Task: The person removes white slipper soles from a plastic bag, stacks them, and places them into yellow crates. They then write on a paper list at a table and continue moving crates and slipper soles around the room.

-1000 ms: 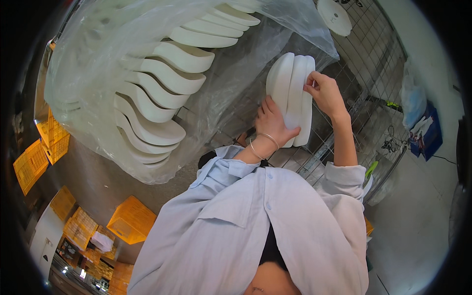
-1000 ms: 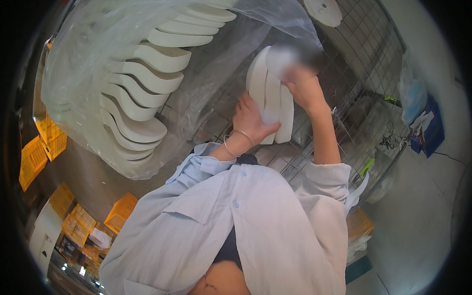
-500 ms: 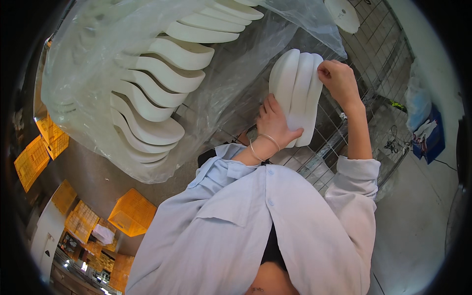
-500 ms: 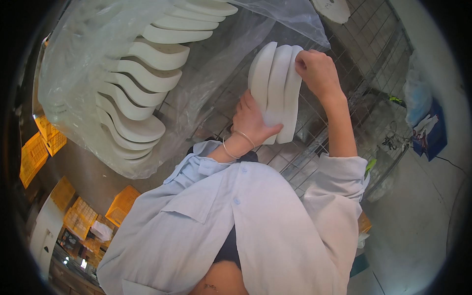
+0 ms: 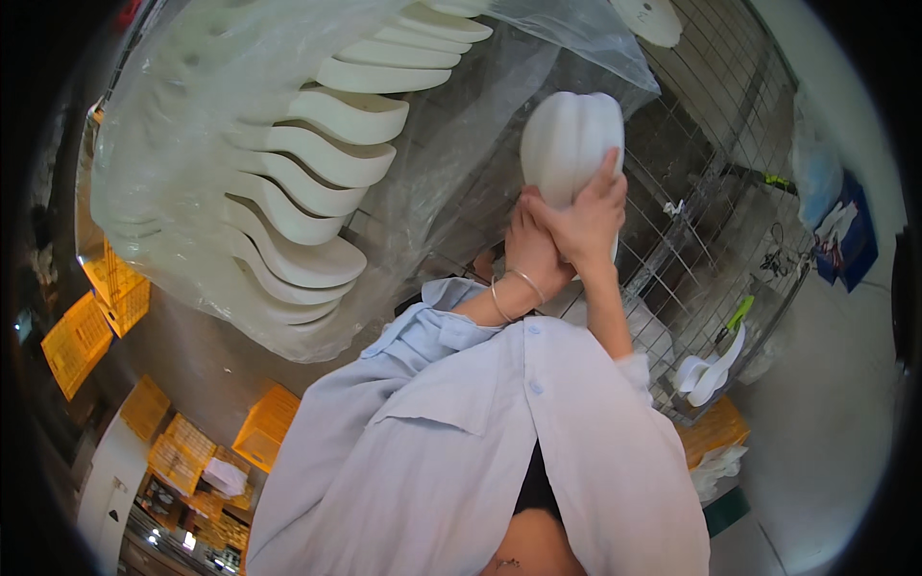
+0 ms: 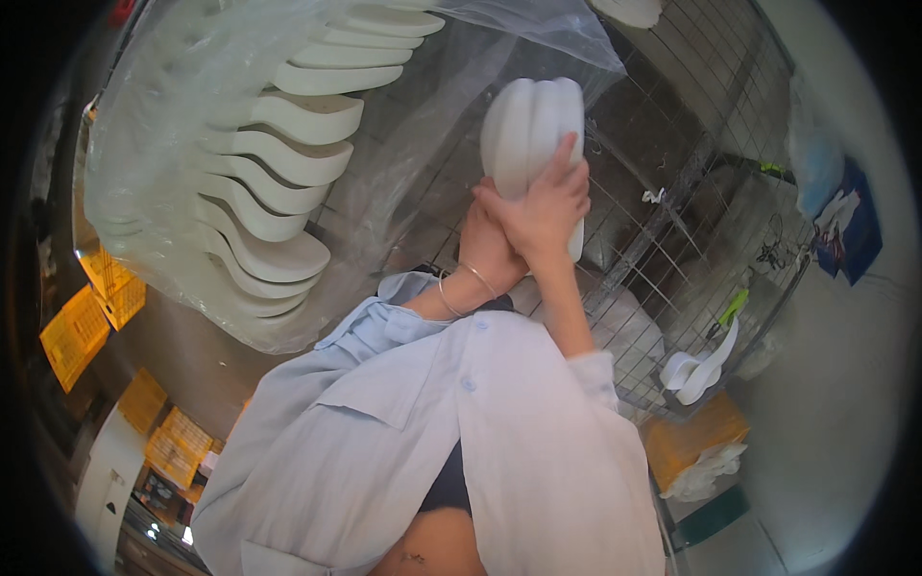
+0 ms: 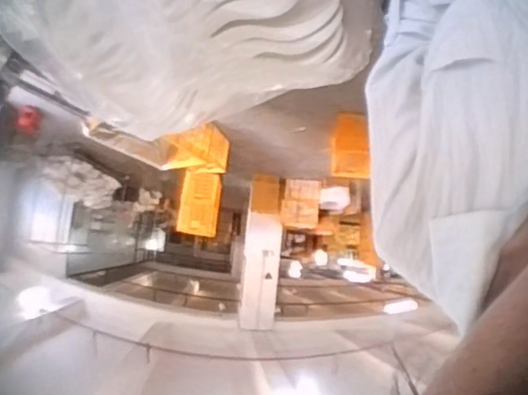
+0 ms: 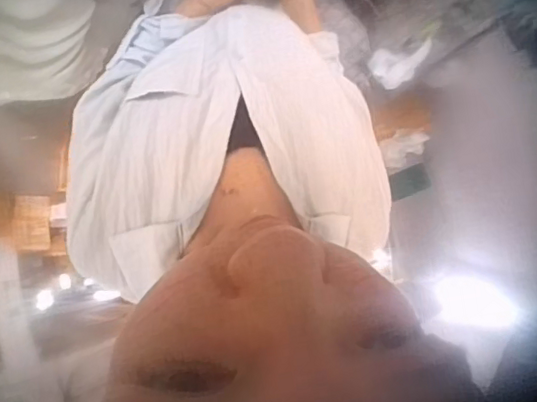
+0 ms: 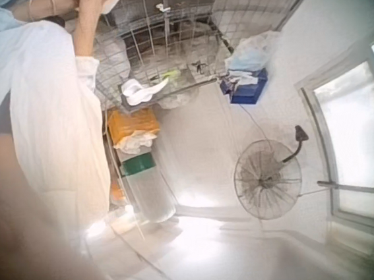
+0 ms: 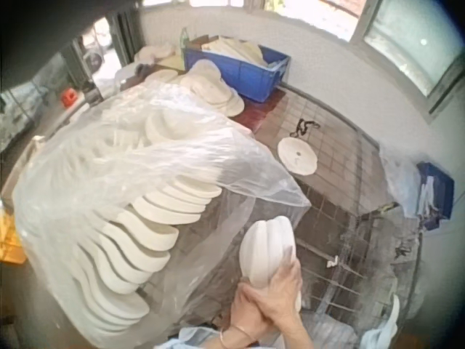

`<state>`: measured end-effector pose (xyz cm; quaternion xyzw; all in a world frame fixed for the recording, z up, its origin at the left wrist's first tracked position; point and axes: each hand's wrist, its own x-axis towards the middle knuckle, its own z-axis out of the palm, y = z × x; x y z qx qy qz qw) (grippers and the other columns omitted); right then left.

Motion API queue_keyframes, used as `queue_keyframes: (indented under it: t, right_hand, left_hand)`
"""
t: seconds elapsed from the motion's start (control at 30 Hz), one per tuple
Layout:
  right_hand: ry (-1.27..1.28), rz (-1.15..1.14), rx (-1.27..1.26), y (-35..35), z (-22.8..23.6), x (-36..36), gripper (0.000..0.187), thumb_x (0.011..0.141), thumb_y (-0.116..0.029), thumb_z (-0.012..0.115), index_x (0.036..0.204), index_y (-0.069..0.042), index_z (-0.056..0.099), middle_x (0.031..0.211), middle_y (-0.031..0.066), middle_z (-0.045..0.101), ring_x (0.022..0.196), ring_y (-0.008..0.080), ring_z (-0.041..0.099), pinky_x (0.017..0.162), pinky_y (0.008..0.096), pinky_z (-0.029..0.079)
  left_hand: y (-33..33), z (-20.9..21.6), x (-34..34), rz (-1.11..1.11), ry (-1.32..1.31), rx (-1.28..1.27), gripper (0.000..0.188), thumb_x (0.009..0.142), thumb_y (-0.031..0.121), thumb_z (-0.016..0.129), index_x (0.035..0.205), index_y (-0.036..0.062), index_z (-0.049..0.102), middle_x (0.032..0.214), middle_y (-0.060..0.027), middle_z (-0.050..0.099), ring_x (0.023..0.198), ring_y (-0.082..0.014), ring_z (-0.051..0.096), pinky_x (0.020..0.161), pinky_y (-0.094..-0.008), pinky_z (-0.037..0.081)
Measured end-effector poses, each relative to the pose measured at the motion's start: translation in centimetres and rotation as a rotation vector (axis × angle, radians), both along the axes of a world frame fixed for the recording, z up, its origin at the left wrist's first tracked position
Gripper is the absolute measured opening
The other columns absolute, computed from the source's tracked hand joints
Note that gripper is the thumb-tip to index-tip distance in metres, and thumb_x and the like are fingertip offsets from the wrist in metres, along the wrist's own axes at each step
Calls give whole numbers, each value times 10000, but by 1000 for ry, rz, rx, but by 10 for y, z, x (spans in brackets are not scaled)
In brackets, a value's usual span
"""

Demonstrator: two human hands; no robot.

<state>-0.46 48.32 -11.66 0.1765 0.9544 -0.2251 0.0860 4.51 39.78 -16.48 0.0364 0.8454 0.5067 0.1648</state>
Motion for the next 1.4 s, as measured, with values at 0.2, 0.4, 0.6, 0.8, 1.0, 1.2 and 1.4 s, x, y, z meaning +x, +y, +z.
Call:
queue_keyframes:
  t: [0.2, 0.4, 0.6, 0.8, 1.0, 1.2, 1.4]
  right_hand:
    - [383, -60, -634, 56, -5, 12, 917, 619, -419, 676, 1338, -67, 229, 1255, 202, 366, 1119, 327, 422, 910, 383, 393]
    - [352, -618, -2281, 85, 15, 86, 644, 749, -503, 528, 1177, -27, 461, 1027, 131, 560, 890, 214, 583, 733, 330, 506]
    - [440, -611, -2151, 72, 8, 85, 625, 739, -484, 539, 1159, -26, 478, 988, 123, 573, 853, 196, 591, 693, 319, 508]
    - [349, -438, -1611, 56, 25, 73, 741, 697, -442, 577, 1270, -38, 340, 1116, 157, 473, 975, 232, 525, 743, 340, 482]
    - [364, -338, -1385, 41, 34, 59, 929, 658, -391, 609, 1372, -64, 113, 1283, 182, 294, 1151, 290, 371, 886, 372, 394]
    - [342, -145, -1260, -17, 44, 42, 981, 644, -365, 629, 1389, -59, 69, 1334, 170, 252, 1232, 304, 287, 1004, 372, 277]
    - [179, -164, -1375, -33, 40, 49, 922, 672, -246, 629, 1381, -37, 79, 1343, 151, 236, 1254, 269, 255, 1029, 374, 247]
  left_hand:
    - [-84, 40, 19, -326, 58, 392, 318, 781, 105, 621, 1058, -23, 530, 1166, -185, 512, 1075, -268, 512, 885, -339, 412]
    - [-142, 42, 17, 130, -51, 275, 237, 821, 99, 585, 1028, -13, 556, 969, -81, 610, 876, -133, 575, 767, -259, 463]
    - [-157, 66, 10, 9, -150, 254, 275, 820, 105, 591, 1063, -13, 539, 971, -87, 607, 884, -141, 580, 778, -253, 459]
    - [-149, 75, 8, -131, -21, 211, 286, 817, 122, 604, 1064, -6, 539, 981, -83, 611, 870, -133, 583, 742, -255, 465]
    - [-187, 115, -51, -84, 793, -427, 331, 726, 150, 683, 1000, 0, 573, 985, -139, 593, 901, -293, 564, 794, -353, 437]
    - [-144, 141, -65, 59, 186, -66, 556, 680, 323, 743, 1070, 4, 508, 1007, -189, 546, 900, -298, 551, 768, -342, 441]
    - [-114, 94, -63, 160, 88, 269, 455, 757, 356, 670, 968, -8, 499, 620, -65, 551, 569, -156, 550, 514, -295, 455]
